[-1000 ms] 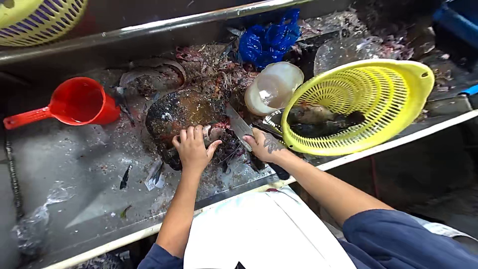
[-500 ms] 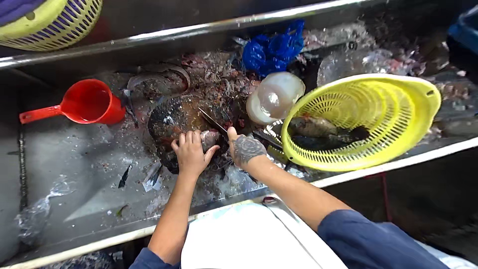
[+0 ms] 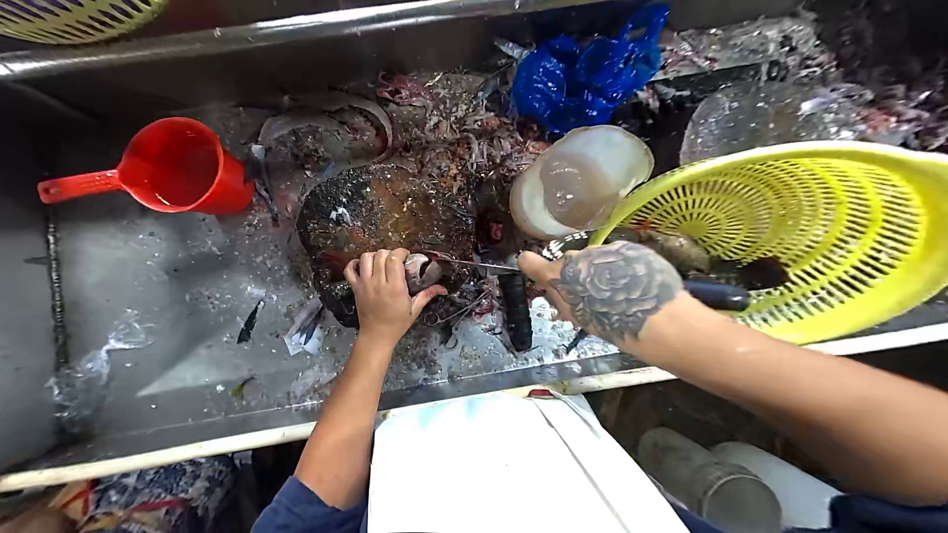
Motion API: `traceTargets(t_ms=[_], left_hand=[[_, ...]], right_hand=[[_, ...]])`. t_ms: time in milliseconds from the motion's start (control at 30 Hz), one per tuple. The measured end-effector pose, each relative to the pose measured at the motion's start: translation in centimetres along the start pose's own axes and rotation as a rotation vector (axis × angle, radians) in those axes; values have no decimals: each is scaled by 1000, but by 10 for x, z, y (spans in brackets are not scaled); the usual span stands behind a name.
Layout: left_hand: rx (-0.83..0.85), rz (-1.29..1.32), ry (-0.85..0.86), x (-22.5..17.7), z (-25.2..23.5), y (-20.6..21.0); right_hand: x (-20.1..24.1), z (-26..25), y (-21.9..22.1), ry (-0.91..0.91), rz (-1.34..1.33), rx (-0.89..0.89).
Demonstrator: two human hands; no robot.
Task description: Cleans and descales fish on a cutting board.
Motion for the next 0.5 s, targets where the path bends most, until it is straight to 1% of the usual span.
traceTargets(t_ms=[33,100,167,233,267,333,433,500], left_hand=[[14,-1,-2,0,1,0],[70,-2,6,1,-2,1],[113,7,18,2,-3,2],[135,15,14,3,-4,2],[145,16,3,3,-5,3],[174,10,-32,4,-7,4],[217,-14,-49,4,-9,4],[235,-27,-55,5,-11,5]], right_hand=[[-3,1,-4,-19,43,-53],[-3,2,-13,-63,100,-74],[0,-3,-21,-117,121,-21],[5,-11,-25,-133,135,58],[6,-16,-26,-128,131,70],[5,-25,-23,-118,110,36],[2,-40,-7,-166,91,-2],[-1,-53,9,-219,8,57]])
Point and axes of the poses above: each hand's wrist, its own z-axis away from the middle knuckle, its own y-axis out of the palm, x = y × z, the point moved 7 cm from there along -z, towards the middle knuckle, and after that the axes turned 11 degrees about z, right-handed, at the moved point
